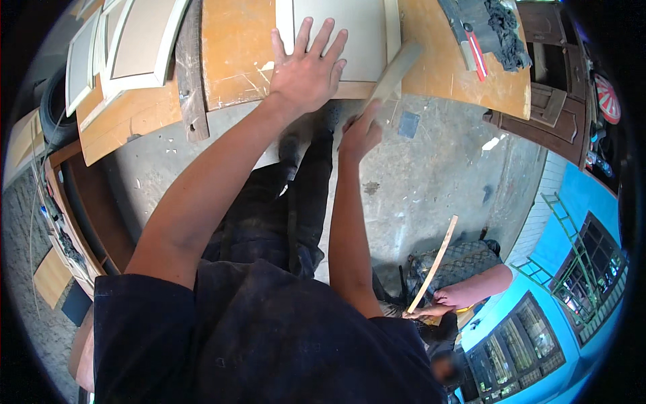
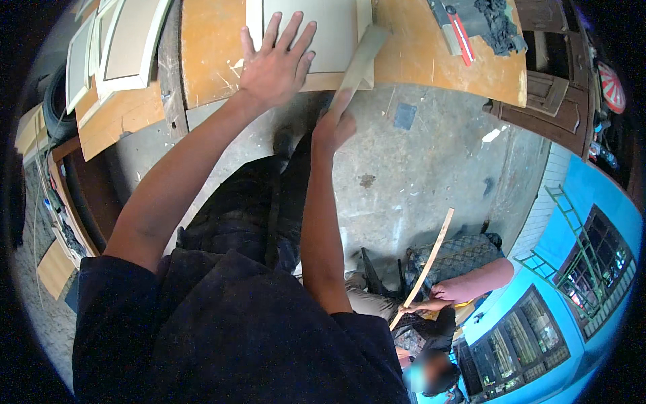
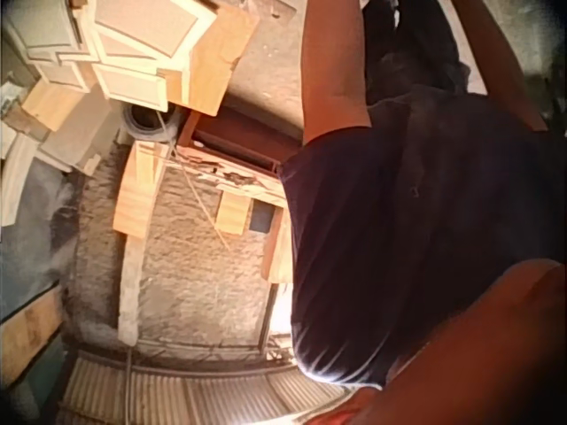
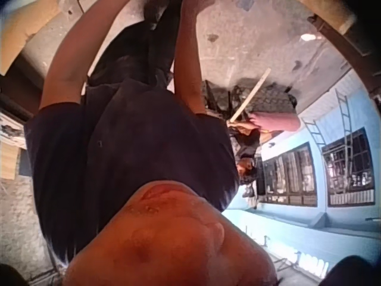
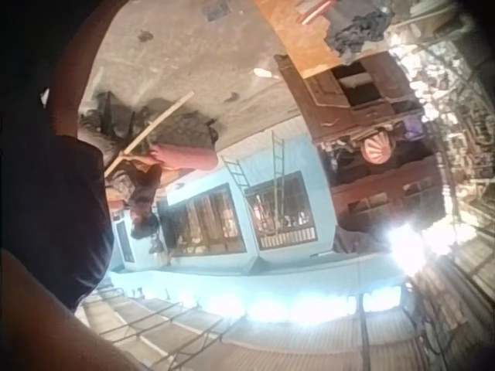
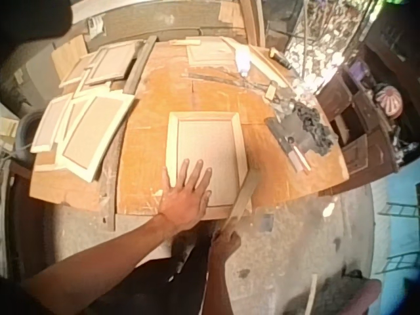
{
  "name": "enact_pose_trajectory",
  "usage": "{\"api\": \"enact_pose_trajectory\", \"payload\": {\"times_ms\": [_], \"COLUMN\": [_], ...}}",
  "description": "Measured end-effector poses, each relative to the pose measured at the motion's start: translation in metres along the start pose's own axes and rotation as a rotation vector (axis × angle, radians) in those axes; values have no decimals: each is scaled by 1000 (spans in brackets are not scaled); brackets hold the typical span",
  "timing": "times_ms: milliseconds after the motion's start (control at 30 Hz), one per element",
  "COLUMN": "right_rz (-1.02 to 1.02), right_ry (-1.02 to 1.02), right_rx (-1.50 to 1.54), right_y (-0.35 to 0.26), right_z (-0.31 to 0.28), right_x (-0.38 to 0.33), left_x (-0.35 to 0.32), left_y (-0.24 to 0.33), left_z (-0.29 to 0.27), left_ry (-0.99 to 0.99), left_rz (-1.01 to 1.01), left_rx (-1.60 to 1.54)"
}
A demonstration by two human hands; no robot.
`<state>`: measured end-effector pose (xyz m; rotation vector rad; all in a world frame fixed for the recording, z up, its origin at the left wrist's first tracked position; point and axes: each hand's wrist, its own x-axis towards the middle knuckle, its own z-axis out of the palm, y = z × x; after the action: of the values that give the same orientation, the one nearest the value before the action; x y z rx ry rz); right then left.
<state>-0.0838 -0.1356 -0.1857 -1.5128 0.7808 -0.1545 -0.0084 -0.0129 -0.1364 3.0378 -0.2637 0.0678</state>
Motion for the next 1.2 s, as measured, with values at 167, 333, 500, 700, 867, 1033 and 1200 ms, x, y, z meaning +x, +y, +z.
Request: {"api": "enact_pose_trajectory", "payload": {"times_ms": [167, 333, 500, 700, 867, 1033, 1200], "right_rz": [92, 39, 64, -28, 211, 104, 117], "right_ry": [123, 94, 150, 133, 151, 140, 194], "right_rx": [-63, -12, -66, -57, 26, 106, 33], "right_y": [31, -3, 45, 3, 39, -15, 60], "right_z": [-16, -8, -18, -12, -17, -1, -22], "right_x": [-31, 15, -11, 22, -31, 25, -2], "left_x": [-1, -2, 2, 9, 6, 1, 1], "left_y": [0, -1, -12, 5, 0, -3, -4], "left_z": [4, 2, 28, -36, -37, -12, -1], "left_ry": [2, 22, 438, -162, -174, -14, 101], "left_rz": [12, 16, 196, 13, -3, 27, 61], "left_rx": [18, -40, -181, -108, -103, -105, -95]}}
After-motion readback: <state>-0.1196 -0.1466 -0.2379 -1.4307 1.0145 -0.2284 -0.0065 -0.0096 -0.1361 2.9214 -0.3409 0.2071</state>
